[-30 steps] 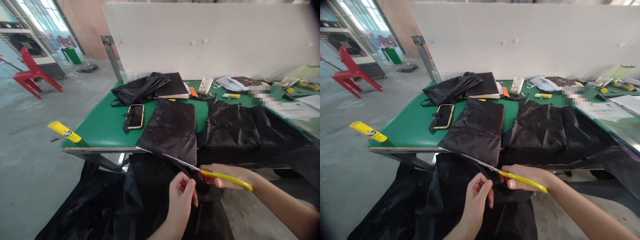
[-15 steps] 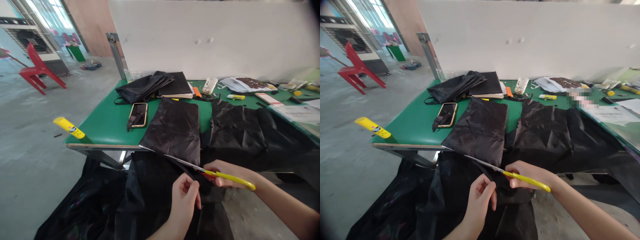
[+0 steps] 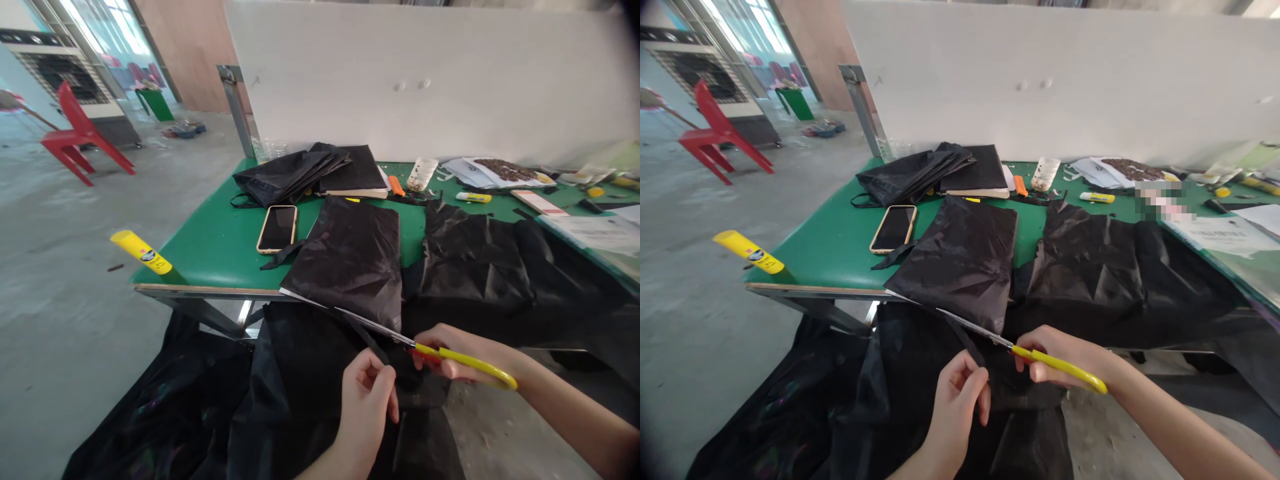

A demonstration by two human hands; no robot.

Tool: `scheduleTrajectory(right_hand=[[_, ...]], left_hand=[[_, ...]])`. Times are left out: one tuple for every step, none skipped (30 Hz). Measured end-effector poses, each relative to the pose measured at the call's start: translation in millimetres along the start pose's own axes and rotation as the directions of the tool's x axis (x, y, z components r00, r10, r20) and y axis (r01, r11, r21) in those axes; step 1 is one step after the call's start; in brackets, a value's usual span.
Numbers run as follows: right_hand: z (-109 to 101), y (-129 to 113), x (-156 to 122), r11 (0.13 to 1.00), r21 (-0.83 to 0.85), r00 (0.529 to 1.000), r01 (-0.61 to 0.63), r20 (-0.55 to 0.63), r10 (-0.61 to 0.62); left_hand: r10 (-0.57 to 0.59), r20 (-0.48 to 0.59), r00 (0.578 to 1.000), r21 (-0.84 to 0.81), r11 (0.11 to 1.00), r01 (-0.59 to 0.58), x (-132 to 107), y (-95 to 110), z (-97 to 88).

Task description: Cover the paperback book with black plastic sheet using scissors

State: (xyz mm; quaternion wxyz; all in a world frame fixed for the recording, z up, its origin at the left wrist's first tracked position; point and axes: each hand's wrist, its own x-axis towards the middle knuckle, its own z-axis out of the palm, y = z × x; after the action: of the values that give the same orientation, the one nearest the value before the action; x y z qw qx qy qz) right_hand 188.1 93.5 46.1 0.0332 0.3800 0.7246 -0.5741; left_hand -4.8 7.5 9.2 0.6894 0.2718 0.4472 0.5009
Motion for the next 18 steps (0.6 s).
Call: scheduleTrajectory(right_hand=[[0.8,-0.9,-1.2,1.000,0.029,0.999,0.000,0.039,-0.001],[1.7,-1.6,-2.0,0.999,0.047,0.997,0.013,0.070,-0.017],[2.5,-1.9,-2.3,0.998,0.054,0.995,0.043,0.091,-0.047],[3.3,-2.0,-2.3,0.995,0.053,0.991,0.082,0.103,-0.087],[3.9,-1.8,-2.0,0.992,0.051,0.986,0.119,0.108,-0.124],[4.2,-1.8,-1.5,0.989,0.053,0.983,0.140,0.112,-0.145],[4.2,-1.9,-0.9,0.987,0.057,0.981,0.147,0.116,-0.153],[4.0,-2.3,-0.3,0.987,0.060,0.981,0.149,0.120,-0.156],[3.5,-3.3,0.4,0.987,0.060,0.980,0.149,0.125,-0.156],[2.8,-4.8,1.0,0.988,0.055,0.980,0.147,0.129,-0.153],[2.0,-6.8,1.8,0.988,0.046,0.979,0.145,0.136,-0.151],[1.1,-9.2,2.6,0.989,0.033,0.979,0.142,0.144,-0.145],[0.2,-11.9,3.5,0.990,0.014,0.979,0.137,0.151,-0.138],[-0.7,-14.6,4.5,0.991,-0.007,0.980,0.131,0.152,-0.128],[-1.5,-17.1,5.5,0.991,-0.028,0.981,0.129,0.148,-0.124],[-2.3,-19.2,6.5,0.989,-0.052,0.982,0.135,0.140,-0.127],[-3.1,-20.9,7.4,0.985,-0.092,0.982,0.148,0.129,-0.135],[-3.9,-22.0,8.4,0.979,-0.129,0.982,0.161,0.124,-0.145]], left_hand=[[0.003,0.000,1.000,0.000,1.000,-0.003,0.2,-0.3,-0.5],[0.006,0.002,1.000,-0.001,1.000,-0.006,0.3,-0.5,-1.0],[0.010,0.005,1.000,-0.003,1.000,-0.010,0.4,-0.8,-1.3],[0.014,0.009,1.000,-0.004,1.000,-0.014,0.4,-1.2,-1.6],[0.017,0.011,1.000,-0.005,1.000,-0.017,0.3,-1.5,-1.7],[0.019,0.010,1.000,-0.006,1.000,-0.019,0.2,-1.7,-1.8],[0.018,0.008,1.000,-0.008,1.000,-0.018,0.0,-1.9,-1.8],[0.016,0.005,1.000,-0.011,1.000,-0.016,-0.1,-1.9,-1.7],[0.012,0.003,1.000,-0.015,1.000,-0.011,-0.2,-1.8,-1.5],[0.007,0.002,1.000,-0.019,1.000,-0.007,-0.4,-1.6,-1.3],[0.005,0.001,1.000,-0.023,1.000,-0.005,-0.5,-1.4,-1.1],[0.001,0.002,1.000,-0.025,1.000,-0.001,-0.5,-1.1,-0.9],[-0.003,0.002,1.000,-0.028,1.000,0.003,-0.6,-0.8,-0.7],[-0.006,0.001,1.000,-0.029,1.000,0.006,-0.6,-0.5,-0.5],[-0.008,-0.001,1.000,-0.029,1.000,0.008,-0.6,-0.3,-0.4],[-0.011,-0.001,1.000,-0.028,1.000,0.011,-0.6,-0.1,-0.4],[-0.013,-0.001,1.000,-0.027,1.000,0.013,-0.6,-0.1,-0.4],[-0.015,0.000,1.000,-0.028,1.000,0.015,-0.5,-0.1,-0.4]])
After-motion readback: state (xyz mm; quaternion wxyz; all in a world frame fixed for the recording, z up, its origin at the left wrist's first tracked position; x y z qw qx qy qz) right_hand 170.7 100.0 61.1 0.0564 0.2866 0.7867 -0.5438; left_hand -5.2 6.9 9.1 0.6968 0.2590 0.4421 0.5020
